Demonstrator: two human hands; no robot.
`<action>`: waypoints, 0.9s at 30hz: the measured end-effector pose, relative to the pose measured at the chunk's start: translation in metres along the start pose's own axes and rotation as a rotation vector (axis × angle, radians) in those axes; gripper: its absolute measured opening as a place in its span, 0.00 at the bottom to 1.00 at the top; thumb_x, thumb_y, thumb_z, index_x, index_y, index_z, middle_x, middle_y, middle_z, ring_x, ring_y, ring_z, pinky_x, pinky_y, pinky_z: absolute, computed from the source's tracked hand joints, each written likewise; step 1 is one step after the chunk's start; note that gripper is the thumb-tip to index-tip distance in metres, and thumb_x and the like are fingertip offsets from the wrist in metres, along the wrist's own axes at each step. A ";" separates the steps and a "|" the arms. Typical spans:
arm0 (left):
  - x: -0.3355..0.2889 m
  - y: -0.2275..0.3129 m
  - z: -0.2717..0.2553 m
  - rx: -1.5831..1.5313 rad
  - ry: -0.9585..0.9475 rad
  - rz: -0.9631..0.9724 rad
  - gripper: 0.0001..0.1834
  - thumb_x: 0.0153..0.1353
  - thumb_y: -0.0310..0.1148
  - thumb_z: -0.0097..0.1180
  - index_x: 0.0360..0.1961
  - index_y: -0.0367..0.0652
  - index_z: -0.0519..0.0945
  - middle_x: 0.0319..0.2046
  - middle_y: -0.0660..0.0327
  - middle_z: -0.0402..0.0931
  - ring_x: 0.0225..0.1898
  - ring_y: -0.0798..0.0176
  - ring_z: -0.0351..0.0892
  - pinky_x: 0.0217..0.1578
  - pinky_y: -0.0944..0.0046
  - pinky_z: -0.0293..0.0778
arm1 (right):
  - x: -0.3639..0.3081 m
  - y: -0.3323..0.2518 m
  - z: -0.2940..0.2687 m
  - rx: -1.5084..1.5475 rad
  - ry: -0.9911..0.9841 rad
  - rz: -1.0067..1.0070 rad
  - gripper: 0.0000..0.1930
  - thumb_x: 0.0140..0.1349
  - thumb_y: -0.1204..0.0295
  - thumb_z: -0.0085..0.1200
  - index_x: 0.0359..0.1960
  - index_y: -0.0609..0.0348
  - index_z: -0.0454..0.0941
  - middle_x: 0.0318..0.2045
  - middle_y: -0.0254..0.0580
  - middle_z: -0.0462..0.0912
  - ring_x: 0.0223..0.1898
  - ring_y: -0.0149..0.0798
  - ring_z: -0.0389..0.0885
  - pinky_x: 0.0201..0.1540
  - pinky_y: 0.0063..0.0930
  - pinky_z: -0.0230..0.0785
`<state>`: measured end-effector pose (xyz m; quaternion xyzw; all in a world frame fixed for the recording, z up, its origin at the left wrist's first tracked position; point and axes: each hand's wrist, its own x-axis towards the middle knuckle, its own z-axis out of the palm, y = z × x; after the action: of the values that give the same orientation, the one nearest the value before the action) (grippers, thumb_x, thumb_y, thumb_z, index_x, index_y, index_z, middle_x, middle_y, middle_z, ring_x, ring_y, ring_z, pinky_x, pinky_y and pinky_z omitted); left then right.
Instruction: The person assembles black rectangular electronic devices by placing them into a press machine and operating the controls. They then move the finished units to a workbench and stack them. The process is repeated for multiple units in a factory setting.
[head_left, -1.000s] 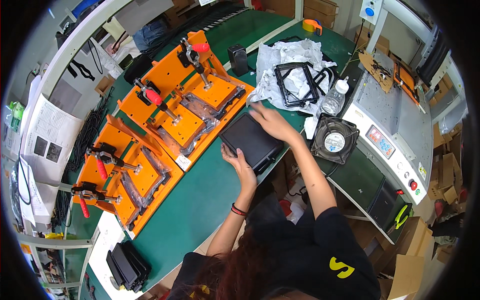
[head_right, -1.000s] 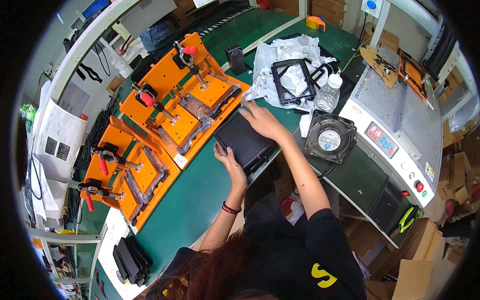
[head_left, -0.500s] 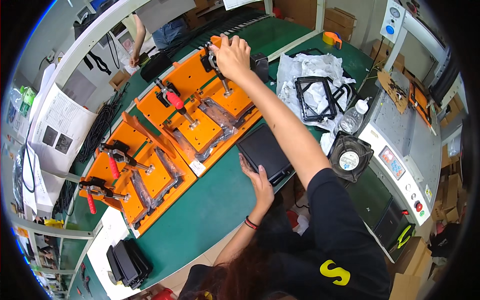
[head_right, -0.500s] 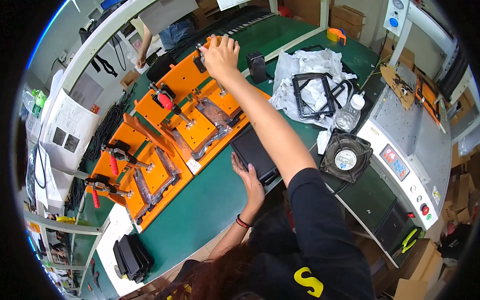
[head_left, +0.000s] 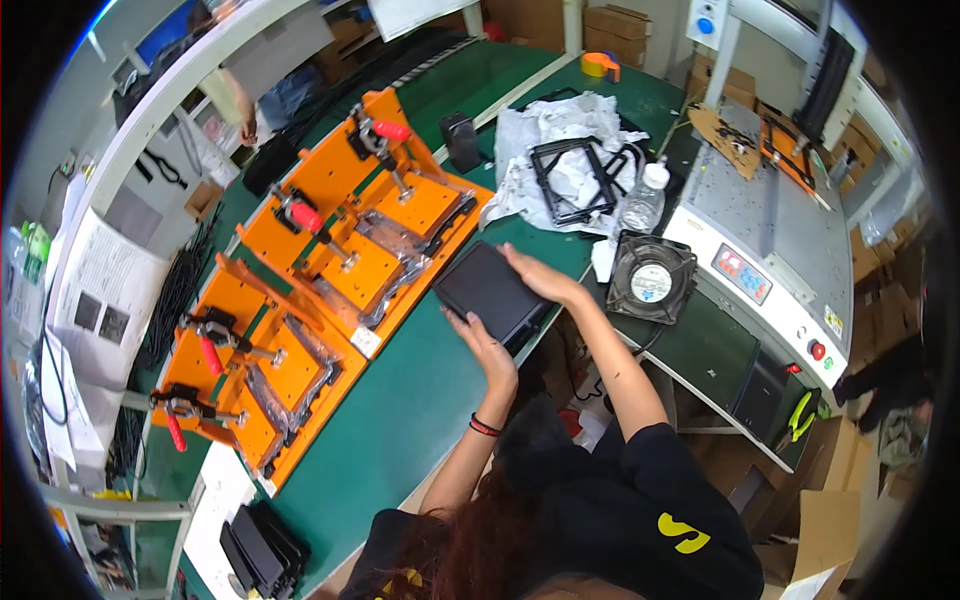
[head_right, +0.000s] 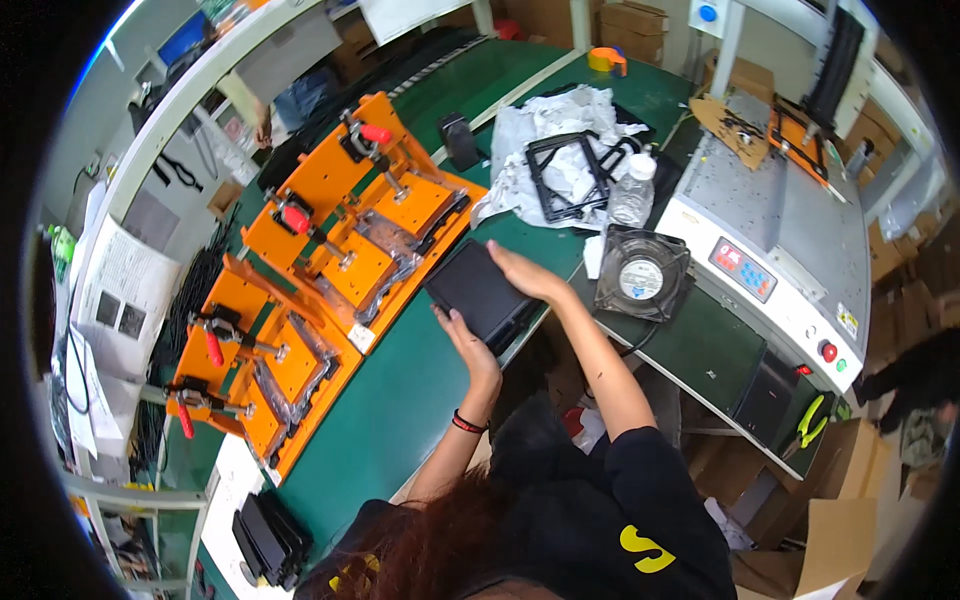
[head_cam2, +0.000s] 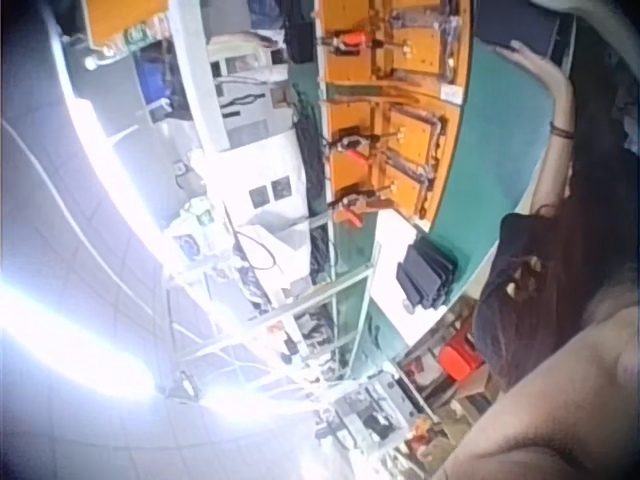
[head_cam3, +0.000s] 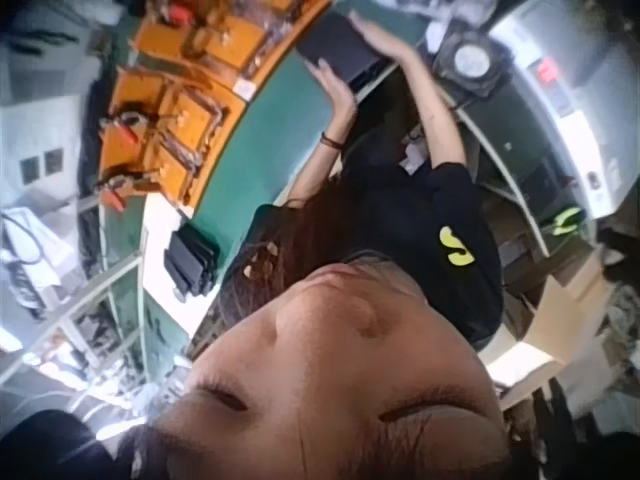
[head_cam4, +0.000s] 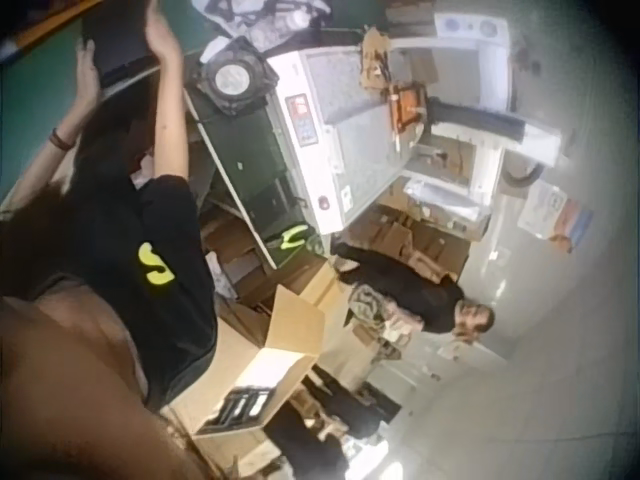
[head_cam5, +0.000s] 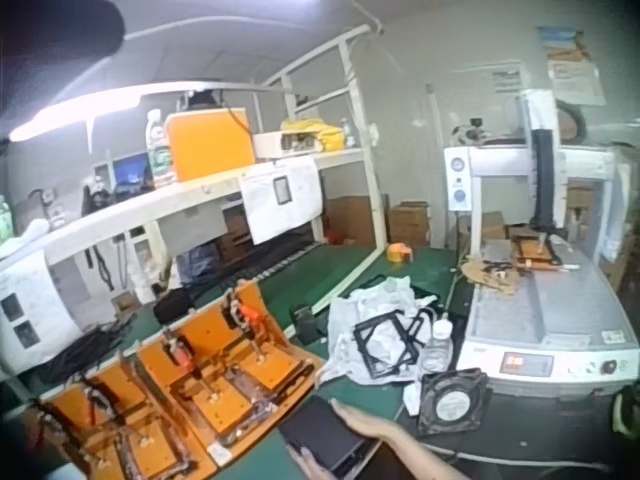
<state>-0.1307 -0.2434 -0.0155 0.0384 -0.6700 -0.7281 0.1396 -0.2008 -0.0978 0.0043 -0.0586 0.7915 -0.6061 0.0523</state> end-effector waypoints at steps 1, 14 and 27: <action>0.001 -0.007 -0.003 0.029 0.009 0.036 0.32 0.72 0.42 0.30 0.67 0.29 0.42 0.70 0.47 0.36 0.71 0.53 0.35 0.68 0.60 0.33 | -0.002 -0.007 0.004 0.004 -0.005 -0.001 0.39 0.69 0.44 0.20 0.63 0.73 0.56 0.65 0.57 0.58 0.68 0.44 0.53 0.69 0.31 0.42; -0.004 -0.017 -0.014 0.117 -0.020 0.380 0.21 0.67 0.39 0.43 0.47 0.27 0.67 0.47 0.47 0.68 0.45 0.55 0.67 0.52 0.57 0.63 | -0.043 -0.042 -0.027 -0.509 0.252 -0.366 0.19 0.67 0.63 0.42 0.51 0.68 0.68 0.48 0.66 0.72 0.50 0.60 0.72 0.50 0.46 0.68; -0.196 0.057 0.177 -0.046 -1.487 0.759 0.22 0.66 0.28 0.41 0.57 0.26 0.58 0.51 0.42 0.66 0.53 0.49 0.67 0.56 0.54 0.61 | -0.689 -0.139 -0.032 -1.279 2.258 0.651 0.09 0.65 0.77 0.39 0.43 0.63 0.70 0.37 0.48 0.79 0.40 0.48 0.79 0.45 0.34 0.70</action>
<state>0.0225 -0.0264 0.0326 -0.6834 -0.5398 -0.4807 -0.1027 0.4790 0.0042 0.1549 0.6471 0.5217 0.1922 -0.5216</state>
